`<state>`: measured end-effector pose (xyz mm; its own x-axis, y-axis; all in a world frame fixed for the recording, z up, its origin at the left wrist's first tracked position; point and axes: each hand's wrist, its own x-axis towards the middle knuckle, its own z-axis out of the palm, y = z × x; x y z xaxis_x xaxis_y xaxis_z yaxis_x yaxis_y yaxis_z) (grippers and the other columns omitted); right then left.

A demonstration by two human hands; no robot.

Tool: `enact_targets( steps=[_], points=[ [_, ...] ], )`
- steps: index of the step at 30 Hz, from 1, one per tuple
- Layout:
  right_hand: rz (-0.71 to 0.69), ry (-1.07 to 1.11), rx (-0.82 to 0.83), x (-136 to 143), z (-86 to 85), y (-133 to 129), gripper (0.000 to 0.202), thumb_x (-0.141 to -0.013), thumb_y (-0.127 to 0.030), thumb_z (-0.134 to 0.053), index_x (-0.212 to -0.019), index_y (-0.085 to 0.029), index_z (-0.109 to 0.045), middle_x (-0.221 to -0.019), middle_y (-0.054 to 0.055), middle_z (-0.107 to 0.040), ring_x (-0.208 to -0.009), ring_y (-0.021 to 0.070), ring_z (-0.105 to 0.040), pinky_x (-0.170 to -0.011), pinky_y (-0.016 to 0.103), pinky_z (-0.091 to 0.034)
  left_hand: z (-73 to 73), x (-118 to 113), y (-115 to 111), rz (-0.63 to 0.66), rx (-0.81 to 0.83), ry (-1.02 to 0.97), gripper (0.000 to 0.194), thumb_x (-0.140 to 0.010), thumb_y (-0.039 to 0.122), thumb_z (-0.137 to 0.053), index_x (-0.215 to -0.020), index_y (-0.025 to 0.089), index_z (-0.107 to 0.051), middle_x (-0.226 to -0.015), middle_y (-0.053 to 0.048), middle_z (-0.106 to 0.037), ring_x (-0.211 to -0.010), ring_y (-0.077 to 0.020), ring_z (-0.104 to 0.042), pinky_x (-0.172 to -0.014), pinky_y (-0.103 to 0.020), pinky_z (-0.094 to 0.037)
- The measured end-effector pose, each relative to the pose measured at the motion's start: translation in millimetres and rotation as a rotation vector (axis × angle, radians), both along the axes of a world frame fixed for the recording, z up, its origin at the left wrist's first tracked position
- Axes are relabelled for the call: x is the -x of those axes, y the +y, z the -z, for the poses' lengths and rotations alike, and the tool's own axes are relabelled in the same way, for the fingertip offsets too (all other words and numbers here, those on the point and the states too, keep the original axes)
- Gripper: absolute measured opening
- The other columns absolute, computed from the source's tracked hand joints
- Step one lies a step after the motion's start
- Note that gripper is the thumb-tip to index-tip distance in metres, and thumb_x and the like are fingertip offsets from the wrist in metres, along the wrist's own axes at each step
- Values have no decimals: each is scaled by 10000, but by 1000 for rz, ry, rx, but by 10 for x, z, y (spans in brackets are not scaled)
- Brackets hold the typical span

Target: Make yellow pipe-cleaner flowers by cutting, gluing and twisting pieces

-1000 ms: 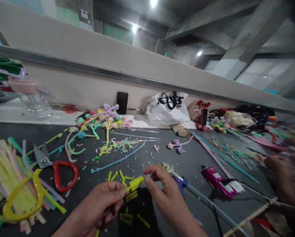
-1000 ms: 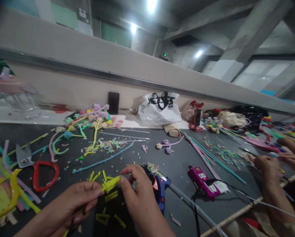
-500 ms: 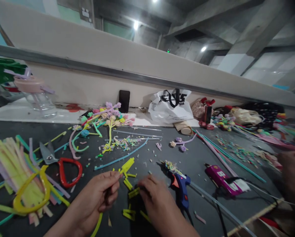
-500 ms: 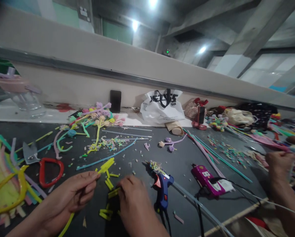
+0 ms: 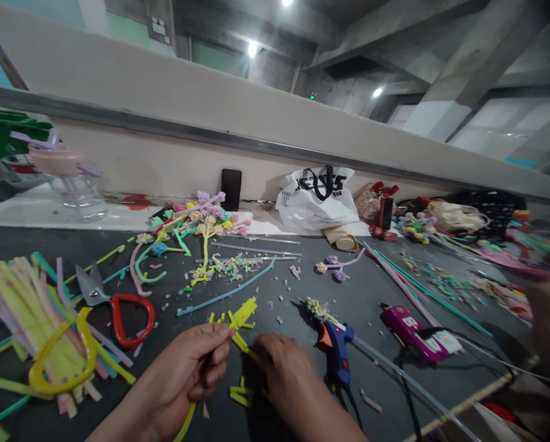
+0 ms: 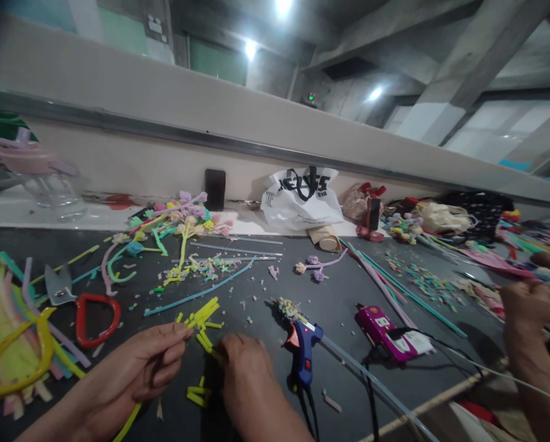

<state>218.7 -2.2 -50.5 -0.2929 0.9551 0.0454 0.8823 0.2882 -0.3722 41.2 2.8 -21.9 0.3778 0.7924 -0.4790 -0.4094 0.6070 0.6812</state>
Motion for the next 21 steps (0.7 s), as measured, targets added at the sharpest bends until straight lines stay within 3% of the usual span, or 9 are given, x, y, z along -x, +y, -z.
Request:
enact_targets(
  steps=[3, 6, 9, 12, 14, 16, 19, 21],
  points=[
    [-5, 8, 11, 35, -36, -23, 228, -701, -6, -490, -697, -188, -627, -714, 19, -626, -700, 147, -576, -650, 244, -389, 10, 4, 6, 9, 18, -24, 242, -707, 308, -606, -638, 163, -424, -518, 79, -357, -369, -11, -269, -345, -164, -57],
    [-40, 77, 1, 29, -137, -83, 221, -718, -17, -496, -749, -197, -619, -785, 19, -618, -754, 148, -567, -660, 240, -402, -1, 5, 1, 27, 38, -24, 255, -696, 312, -620, -628, 162, -426, -505, 81, -349, -366, -9, -250, -343, -160, -60],
    [-42, 211, -47, -149, -199, -204, 164, -788, -89, -471, -725, -196, -579, -752, 14, -594, -734, 134, -561, -647, 224, -417, -29, 5, -11, 30, 65, -16, 280, -673, 322, -646, -612, 161, -426, -498, 84, -329, -368, -10, -224, -340, -162, -62],
    [135, 254, -158, -507, -184, -357, 147, -840, -194, -419, -751, -205, -535, -729, 30, -582, -683, 151, -564, -618, 247, -436, -60, 6, -20, 13, 77, -13, 249, -659, 312, -659, -645, 165, -459, -507, 82, -338, -373, -14, -222, -338, -160, -71],
    [373, 209, -212, -760, -156, -423, 131, -854, -296, -414, -853, -222, -521, -778, 57, -605, -701, 184, -585, -635, 286, -444, -75, 5, -25, 4, 77, -10, 235, -662, 307, -657, -647, 166, -470, -508, 79, -344, -377, -16, -225, -339, -158, -82],
    [562, 131, -126, -945, -133, -428, 205, -842, -392, -422, -931, -226, -501, -776, 79, -630, -699, 218, -610, -618, 309, -447, -82, 4, -28, 10, 88, -9, 240, -662, 313, -657, -634, 167, -469, -506, 78, -341, -376, -16, -217, -338, -158, -80],
    [630, -5, 32, -1044, -127, -328, 359, -789, -477, -457, -969, -172, -511, -806, 125, -656, -732, 268, -629, -639, 356, -449, -63, 11, -27, 20, 94, -15, 247, -674, 313, -650, -623, 163, -461, -510, 80, -330, -376, -12, -206, -341, -156, -76],
    [592, -53, 64, -1036, -141, -235, 315, -765, -424, -482, -912, -153, -548, -812, 139, -657, -745, 281, -628, -655, 373, -441, -37, 20, -22, 22, 75, -17, 239, -691, 302, -636, -624, 158, -458, -519, 76, -334, -384, -12, -223, -344, -157, -77]
  ],
)
